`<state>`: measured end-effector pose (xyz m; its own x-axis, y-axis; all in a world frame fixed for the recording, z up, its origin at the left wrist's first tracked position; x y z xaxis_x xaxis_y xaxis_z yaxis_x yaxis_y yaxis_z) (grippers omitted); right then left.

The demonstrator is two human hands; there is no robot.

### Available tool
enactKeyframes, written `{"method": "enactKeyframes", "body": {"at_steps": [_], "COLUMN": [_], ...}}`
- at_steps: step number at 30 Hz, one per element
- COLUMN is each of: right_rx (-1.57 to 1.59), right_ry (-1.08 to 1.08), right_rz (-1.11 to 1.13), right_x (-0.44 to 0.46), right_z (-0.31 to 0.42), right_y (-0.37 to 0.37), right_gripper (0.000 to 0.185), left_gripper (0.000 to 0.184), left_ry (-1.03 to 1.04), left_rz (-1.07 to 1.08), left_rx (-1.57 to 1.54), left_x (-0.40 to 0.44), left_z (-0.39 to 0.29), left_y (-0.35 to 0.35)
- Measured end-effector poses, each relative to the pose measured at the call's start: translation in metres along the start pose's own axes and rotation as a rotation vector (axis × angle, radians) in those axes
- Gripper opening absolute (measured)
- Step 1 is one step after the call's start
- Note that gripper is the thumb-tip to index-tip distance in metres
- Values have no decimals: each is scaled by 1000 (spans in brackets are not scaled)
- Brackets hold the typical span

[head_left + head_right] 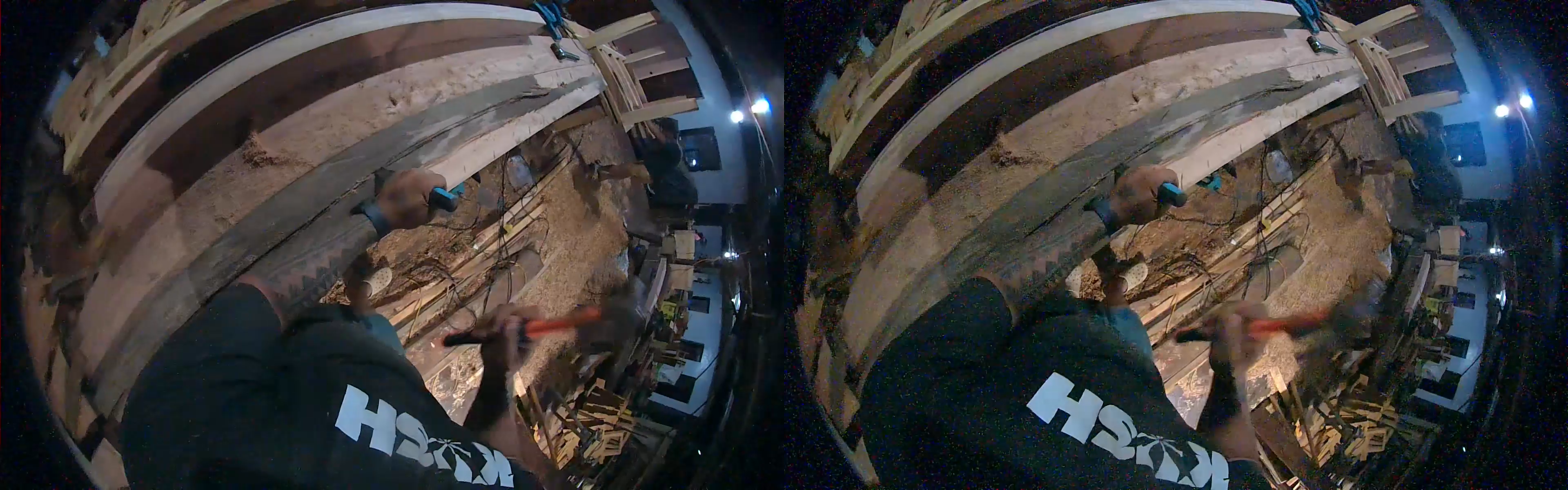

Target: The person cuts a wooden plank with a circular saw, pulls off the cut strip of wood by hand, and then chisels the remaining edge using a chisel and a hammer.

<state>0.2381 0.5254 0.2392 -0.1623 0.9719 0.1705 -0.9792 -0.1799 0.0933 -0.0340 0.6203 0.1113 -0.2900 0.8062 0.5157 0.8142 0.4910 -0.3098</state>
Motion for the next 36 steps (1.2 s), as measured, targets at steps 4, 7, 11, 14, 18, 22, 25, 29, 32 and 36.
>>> {"method": "enactKeyframes", "body": {"at_steps": [4, 7, 11, 14, 18, 22, 25, 29, 32, 36], "right_rx": [-340, -773, -533, -151, 27, -720, -764, 44, 373, -697], "right_ry": [217, 473, 627, 199, -65, 271, 474, 117, -226, 420], "right_rz": [-12, 103, -106, -172, -270, -46, -98, -215, -91, -6], "right_x": [-10, -19, -37, -26, -11, -36, -34, -16, -3, -31], "right_z": [-64, -113, -88, -18, -3, -174, -130, -5, 45, -139], "right_y": [10, 29, 2, -11, 7, 4, 7, -15, -7, 18], "right_gripper": [12, 23, 25, 15, 15, 22, 24, 13, 13, 17], "left_gripper": [10, 12, 19, 18, 18, 19, 20, 17, 15, 12], "left_ry": [13, 181, 2, 81, 50, -69, 109, -139, -50, 111], "left_rz": [41, -57, 264, 155, 112, 247, 29, 317, 213, 209], "left_rx": [4, -89, -250, -177, -17, -44, 39, -89, 16, 1], "left_x": [4, -8, -8, 0, -2, 3, -4, 1, -5, -12], "left_z": [-3, -4, 30, 8, 10, -6, 19, 0, 10, 6], "left_y": [-5, 2, 17, 8, 7, -4, 11, -5, 5, 6]}}
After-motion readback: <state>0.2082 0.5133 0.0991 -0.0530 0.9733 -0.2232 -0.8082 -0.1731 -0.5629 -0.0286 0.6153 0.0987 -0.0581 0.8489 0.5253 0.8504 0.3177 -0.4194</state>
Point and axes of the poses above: each hand's wrist, its own x-axis towards the middle knuckle, its own y-axis out of the palm, z = x × y, the point moved 5 cm from there along x, towards the middle knuckle, and after that the axes turned 11 degrees about -z, right-handed, at the moved point
